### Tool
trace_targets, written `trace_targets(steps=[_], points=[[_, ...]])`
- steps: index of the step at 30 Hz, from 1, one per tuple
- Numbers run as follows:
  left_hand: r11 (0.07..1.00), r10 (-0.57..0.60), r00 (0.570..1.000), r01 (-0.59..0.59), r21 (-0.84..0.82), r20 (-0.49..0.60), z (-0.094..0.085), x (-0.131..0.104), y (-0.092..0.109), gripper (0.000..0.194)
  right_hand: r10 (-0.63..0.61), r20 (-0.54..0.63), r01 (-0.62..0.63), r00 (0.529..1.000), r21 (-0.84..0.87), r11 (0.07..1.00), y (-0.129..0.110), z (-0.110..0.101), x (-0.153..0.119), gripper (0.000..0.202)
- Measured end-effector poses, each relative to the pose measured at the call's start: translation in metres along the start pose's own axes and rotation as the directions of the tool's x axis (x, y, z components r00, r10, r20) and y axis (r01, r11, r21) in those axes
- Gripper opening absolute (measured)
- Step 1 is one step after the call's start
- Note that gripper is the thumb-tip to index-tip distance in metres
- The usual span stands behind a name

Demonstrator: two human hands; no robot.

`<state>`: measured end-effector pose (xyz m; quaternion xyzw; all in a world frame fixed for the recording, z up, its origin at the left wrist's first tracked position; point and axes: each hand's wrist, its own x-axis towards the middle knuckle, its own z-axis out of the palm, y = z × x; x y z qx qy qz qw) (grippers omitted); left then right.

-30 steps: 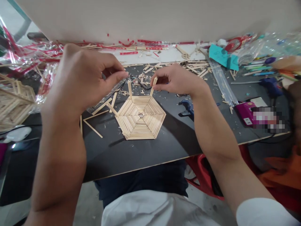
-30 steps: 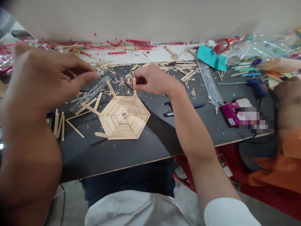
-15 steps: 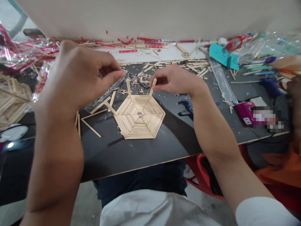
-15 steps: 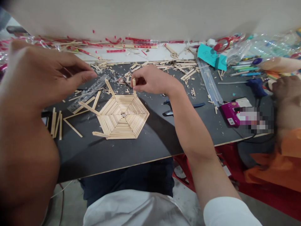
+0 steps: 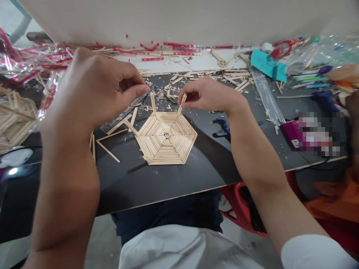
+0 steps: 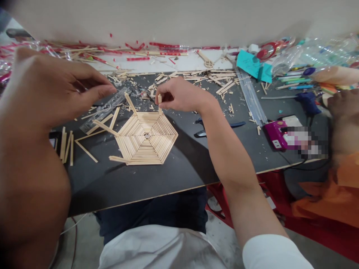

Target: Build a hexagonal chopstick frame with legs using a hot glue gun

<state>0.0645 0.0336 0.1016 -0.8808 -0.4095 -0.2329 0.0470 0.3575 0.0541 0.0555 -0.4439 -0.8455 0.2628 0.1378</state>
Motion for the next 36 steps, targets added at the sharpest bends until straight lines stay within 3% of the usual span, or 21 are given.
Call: trace_targets(steps=[17,23,27,36], points=[[1.000,0.020,0.999,-0.020,-0.011,0.037,0.001,0.001,-0.002,0.043,0.045,0.043,-0.044,0.998,-0.015,0.999,0.005,-0.004,-0.001,0.010],[1.000,0.001,0.997,0.000,-0.015,0.071,0.000,0.002,0.001,0.027,0.018,0.049,-0.016,0.999,-0.031,0.999,0.003,-0.003,0.000,0.010],[1.000,0.005,0.997,-0.005,-0.009,0.082,0.001,0.003,0.004,0.028,0.066,0.058,-0.064,0.996,-0.034,0.997,0.000,-0.003,0.001,0.008],[0.999,-0.029,0.991,0.027,0.019,0.134,0.001,0.004,0.008,0.037,0.039,0.022,-0.038,0.999,-0.070,0.997,-0.002,0.000,0.002,0.008]])
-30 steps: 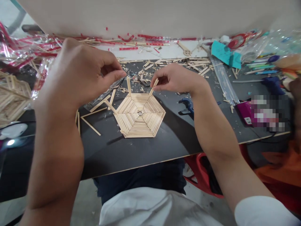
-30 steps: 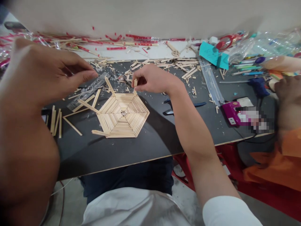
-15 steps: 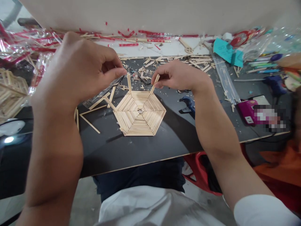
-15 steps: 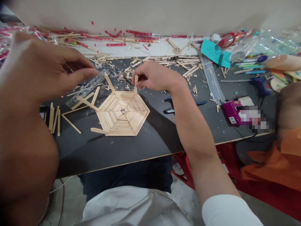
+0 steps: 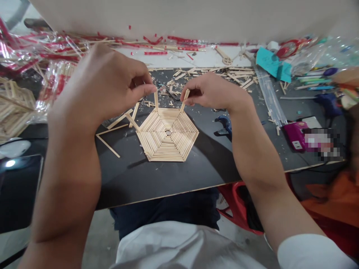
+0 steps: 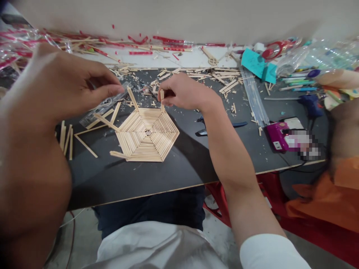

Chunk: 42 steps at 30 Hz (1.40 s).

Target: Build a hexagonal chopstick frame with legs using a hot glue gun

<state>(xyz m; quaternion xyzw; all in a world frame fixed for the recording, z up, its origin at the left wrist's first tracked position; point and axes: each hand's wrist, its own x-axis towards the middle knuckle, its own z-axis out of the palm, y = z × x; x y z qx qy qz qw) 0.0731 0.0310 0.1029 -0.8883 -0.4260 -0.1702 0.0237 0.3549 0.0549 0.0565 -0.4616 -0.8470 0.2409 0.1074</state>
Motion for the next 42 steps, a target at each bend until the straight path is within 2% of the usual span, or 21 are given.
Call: trace_targets(steps=[15,22,25,28,34,37,42], points=[[0.999,0.049,0.999,-0.049,0.002,-0.005,0.002,0.000,-0.004,0.045,-0.005,0.013,0.005,1.000,0.021,1.000,0.000,-0.001,0.000,0.008],[1.000,0.001,1.000,-0.002,0.026,0.008,0.002,0.000,0.000,0.038,-0.018,-0.003,0.018,1.000,0.000,1.000,0.004,0.000,0.000,0.011],[1.000,-0.025,1.000,0.025,-0.013,0.017,0.004,0.002,0.005,0.033,-0.004,0.006,0.004,1.000,-0.010,1.000,0.003,0.000,0.000,0.012],[0.996,0.032,0.999,-0.031,-0.079,0.010,0.008,0.004,0.016,0.034,-0.009,0.007,0.009,1.000,-0.013,1.000,0.001,0.000,0.001,0.013],[0.985,0.174,0.984,-0.173,-0.023,0.049,0.016,0.011,0.041,0.034,0.026,-0.009,-0.026,1.000,0.028,0.999,0.003,0.001,0.000,0.006],[0.985,0.170,0.982,-0.169,-0.021,0.077,0.024,0.014,0.044,0.034,0.021,-0.008,-0.020,1.000,0.041,0.999,0.004,0.001,0.000,0.007],[0.982,0.188,0.981,-0.188,-0.015,0.044,0.039,0.014,0.040,0.031,0.021,-0.023,-0.019,1.000,0.073,0.997,0.008,0.002,0.001,0.006]])
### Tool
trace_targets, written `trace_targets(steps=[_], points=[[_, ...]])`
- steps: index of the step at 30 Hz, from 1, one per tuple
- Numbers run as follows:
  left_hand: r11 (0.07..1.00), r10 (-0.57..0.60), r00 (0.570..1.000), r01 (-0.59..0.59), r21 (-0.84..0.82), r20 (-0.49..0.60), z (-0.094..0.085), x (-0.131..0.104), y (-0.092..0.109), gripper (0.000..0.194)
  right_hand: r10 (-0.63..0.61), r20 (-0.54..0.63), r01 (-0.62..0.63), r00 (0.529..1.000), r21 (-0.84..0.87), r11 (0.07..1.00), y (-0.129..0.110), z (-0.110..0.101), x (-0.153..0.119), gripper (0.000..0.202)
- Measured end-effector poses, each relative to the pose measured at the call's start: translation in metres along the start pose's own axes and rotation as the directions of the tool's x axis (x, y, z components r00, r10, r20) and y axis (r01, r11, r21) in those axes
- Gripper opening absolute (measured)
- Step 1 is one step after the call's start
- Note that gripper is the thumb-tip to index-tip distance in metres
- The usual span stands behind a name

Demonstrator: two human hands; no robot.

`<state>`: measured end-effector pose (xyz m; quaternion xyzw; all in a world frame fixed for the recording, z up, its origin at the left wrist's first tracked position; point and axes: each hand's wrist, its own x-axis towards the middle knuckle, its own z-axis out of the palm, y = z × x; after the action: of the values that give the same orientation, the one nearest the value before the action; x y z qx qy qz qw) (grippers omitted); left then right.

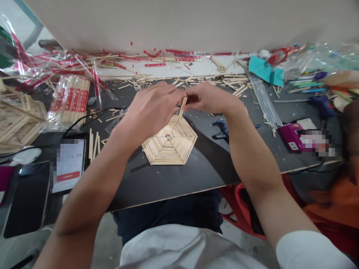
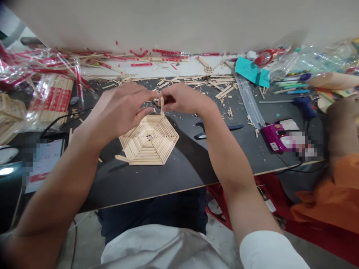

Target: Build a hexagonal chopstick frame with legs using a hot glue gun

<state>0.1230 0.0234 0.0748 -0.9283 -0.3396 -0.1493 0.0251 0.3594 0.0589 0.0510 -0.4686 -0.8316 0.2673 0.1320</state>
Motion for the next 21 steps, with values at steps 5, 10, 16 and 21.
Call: trace_targets(steps=[5,10,16,21], points=[[1.000,0.000,1.000,0.000,0.005,0.019,0.0060,-0.0004,-0.0024,0.028,-0.010,-0.007,0.011,1.000,0.096,0.995,0.0000,-0.0025,-0.0018,0.010],[1.000,-0.012,0.999,0.013,-0.013,0.031,0.0075,0.0013,-0.0010,0.028,-0.008,-0.020,0.010,1.000,0.071,0.997,-0.0034,-0.0066,-0.0043,0.010],[0.999,-0.042,0.994,0.044,-0.019,0.099,0.0076,0.0019,0.0022,0.031,0.023,-0.038,-0.022,0.999,0.027,0.999,-0.0042,-0.0058,-0.0019,0.008],[0.999,-0.025,0.996,0.029,-0.042,0.089,0.0069,0.0013,-0.0006,0.033,0.032,-0.060,-0.029,0.998,0.043,0.999,-0.0035,-0.0054,-0.0025,0.006]])
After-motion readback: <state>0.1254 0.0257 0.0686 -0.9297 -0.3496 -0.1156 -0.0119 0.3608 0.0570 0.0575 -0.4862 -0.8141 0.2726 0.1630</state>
